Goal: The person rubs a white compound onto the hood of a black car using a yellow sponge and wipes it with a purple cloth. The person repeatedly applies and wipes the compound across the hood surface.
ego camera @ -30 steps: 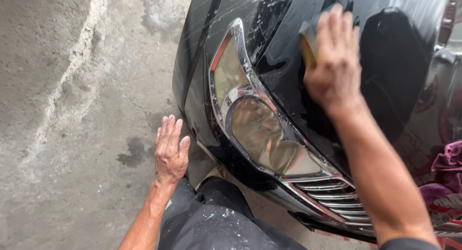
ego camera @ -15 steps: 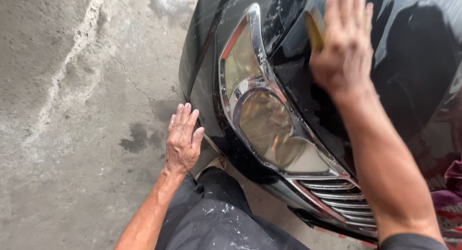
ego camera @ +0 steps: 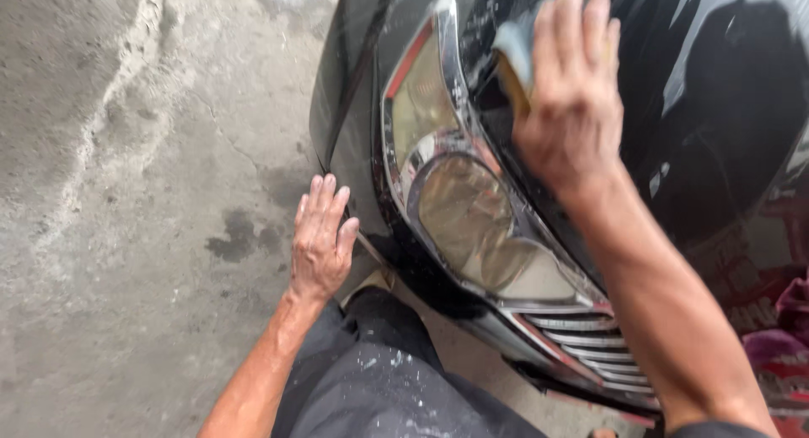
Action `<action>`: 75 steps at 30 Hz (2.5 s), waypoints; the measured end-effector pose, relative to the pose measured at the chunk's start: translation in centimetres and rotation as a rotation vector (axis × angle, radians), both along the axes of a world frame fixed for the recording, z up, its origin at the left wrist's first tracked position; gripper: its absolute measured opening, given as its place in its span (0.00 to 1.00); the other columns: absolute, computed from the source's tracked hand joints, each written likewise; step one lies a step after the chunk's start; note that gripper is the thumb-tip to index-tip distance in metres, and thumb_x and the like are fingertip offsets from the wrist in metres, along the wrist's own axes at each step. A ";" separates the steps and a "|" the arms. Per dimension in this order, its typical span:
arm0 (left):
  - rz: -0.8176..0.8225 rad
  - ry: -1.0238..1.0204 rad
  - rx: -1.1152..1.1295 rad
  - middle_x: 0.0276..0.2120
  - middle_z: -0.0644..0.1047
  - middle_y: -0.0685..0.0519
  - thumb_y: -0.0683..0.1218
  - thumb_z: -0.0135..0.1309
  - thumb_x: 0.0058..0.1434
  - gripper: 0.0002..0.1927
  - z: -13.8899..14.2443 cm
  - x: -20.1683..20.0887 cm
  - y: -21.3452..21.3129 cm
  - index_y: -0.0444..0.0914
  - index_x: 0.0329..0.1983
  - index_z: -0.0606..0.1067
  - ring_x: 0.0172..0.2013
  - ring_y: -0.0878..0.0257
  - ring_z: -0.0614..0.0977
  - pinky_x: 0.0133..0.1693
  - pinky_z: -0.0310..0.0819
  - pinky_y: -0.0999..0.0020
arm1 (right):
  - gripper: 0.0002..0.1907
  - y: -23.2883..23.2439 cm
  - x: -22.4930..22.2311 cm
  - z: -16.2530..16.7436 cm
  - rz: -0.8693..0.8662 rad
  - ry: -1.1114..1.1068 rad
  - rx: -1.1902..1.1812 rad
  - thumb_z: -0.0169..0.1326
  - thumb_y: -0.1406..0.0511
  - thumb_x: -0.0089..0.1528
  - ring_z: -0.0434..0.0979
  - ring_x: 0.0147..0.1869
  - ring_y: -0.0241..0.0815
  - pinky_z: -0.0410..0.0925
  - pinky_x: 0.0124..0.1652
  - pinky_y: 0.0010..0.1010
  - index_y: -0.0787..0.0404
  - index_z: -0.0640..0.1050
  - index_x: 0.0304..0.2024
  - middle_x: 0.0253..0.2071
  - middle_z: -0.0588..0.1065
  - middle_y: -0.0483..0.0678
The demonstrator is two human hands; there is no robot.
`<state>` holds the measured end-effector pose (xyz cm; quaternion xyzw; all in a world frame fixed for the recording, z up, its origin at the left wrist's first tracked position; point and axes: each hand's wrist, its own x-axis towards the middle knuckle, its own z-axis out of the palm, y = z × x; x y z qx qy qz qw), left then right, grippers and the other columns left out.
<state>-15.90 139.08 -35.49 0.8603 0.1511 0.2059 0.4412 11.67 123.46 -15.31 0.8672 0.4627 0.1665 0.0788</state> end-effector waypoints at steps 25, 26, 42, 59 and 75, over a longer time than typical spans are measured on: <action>0.019 0.002 0.069 0.68 0.67 0.40 0.48 0.48 0.68 0.24 -0.2 -1.0 1.7 0.34 0.64 0.70 0.71 0.44 0.64 0.68 0.55 0.46 | 0.31 -1.0 -2.3 1.9 -0.025 0.036 0.228 0.52 0.57 0.69 0.63 0.72 0.72 0.59 0.69 0.58 0.77 0.69 0.64 0.68 0.64 0.72; 0.010 0.000 0.071 0.68 0.67 0.40 0.49 0.48 0.67 0.24 -0.3 -0.9 1.7 0.34 0.64 0.71 0.70 0.45 0.64 0.68 0.55 0.46 | 0.32 -1.9 -3.2 1.7 0.015 0.050 0.211 0.54 0.56 0.66 0.63 0.72 0.71 0.59 0.67 0.59 0.75 0.70 0.63 0.68 0.64 0.70; -0.047 0.039 0.093 0.68 0.67 0.41 0.50 0.49 0.67 0.24 -0.6 -0.3 1.1 0.35 0.63 0.71 0.71 0.46 0.64 0.67 0.55 0.47 | 0.31 -6.6 -6.9 2.4 -0.106 0.031 0.203 0.52 0.59 0.66 0.61 0.75 0.64 0.56 0.70 0.55 0.70 0.66 0.67 0.71 0.63 0.65; -0.074 0.026 0.086 0.69 0.67 0.42 0.50 0.49 0.68 0.23 0.0 1.0 -0.4 0.36 0.64 0.71 0.71 0.46 0.64 0.68 0.55 0.49 | 0.27 -3.2 5.2 5.1 -0.277 0.138 0.323 0.48 0.59 0.73 0.59 0.76 0.67 0.54 0.72 0.56 0.71 0.67 0.69 0.73 0.62 0.66; -0.083 -0.043 0.058 0.69 0.67 0.42 0.50 0.49 0.68 0.23 3.2 3.6 -0.7 0.35 0.64 0.71 0.72 0.46 0.63 0.69 0.53 0.47 | 0.26 -3.7 11.9 5.9 -0.247 0.097 0.251 0.44 0.58 0.75 0.62 0.75 0.67 0.54 0.70 0.58 0.71 0.66 0.68 0.72 0.63 0.66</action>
